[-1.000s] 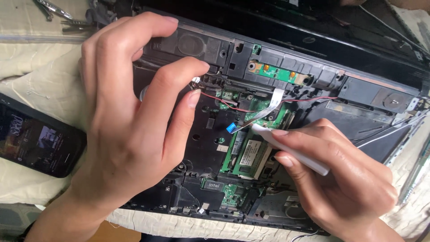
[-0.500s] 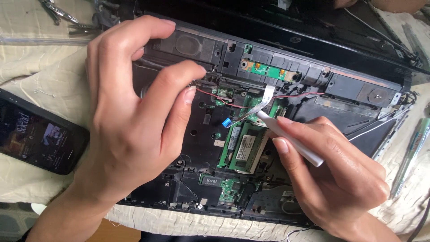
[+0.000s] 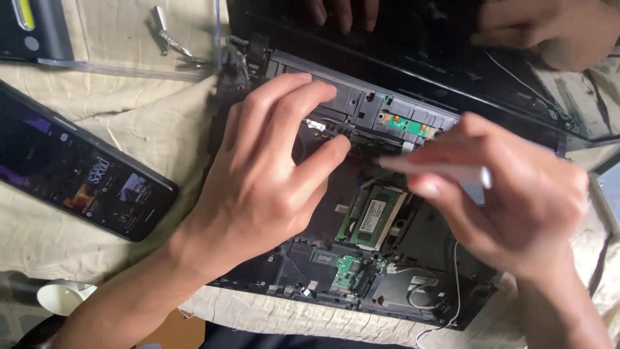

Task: The person is performing internal repairs on a laptop, specifically connecting and routing ribbon cables and small wires using their fingers and a small plastic tool.

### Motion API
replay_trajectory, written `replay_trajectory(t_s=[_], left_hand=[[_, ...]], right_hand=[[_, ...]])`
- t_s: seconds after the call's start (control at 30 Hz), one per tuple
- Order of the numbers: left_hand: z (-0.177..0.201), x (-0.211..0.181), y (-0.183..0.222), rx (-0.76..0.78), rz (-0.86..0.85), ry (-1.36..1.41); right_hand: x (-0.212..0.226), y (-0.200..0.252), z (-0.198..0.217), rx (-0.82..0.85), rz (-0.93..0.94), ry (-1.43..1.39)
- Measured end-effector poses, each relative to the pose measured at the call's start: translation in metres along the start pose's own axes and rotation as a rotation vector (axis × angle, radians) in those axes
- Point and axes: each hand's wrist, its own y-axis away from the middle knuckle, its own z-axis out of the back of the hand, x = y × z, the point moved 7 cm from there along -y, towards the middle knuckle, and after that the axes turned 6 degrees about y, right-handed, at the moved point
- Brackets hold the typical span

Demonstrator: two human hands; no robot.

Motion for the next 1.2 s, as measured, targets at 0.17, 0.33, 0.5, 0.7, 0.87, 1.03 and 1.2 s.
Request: replay_trajectory(t_s=[0.17,0.33,0.5,0.7,0.87,1.03,1.2], left_hand=[[0.001,0.0,-0.002,0.0,-0.01,-0.038],[0.002,0.0,-0.001,-0.02,-0.01,-0.061],[0.002,0.0,-0.003,-0.005,-0.007,-0.044],[0.003,-0.002,-0.004,0.001,-0.001,0.005],[0.002,-0.002,-0.004,-0.008,0.004,0.048],[-0.001,-0.006,-0.002,-0.048,-0.104,0.116],[-0.007,-0.014,0.004,-0.026,-0.179,0.07]], right_hand=[[0.005,-0.032,-0.016,0.149,0.085,-0.029],[0.006,-0.032,-0.021,0.189,0.086,0.004],[0.005,-0.033,-0.022,0.21,0.083,-0.002],[0.011,-0.036,-0.022,0.273,0.125,-0.036],[0.022,-0.032,-0.011,0.209,0.181,-0.04],[0.015,0.008,0.008,0.255,-0.162,0.138],[0.016,0.024,0.001,0.261,-0.305,0.227]])
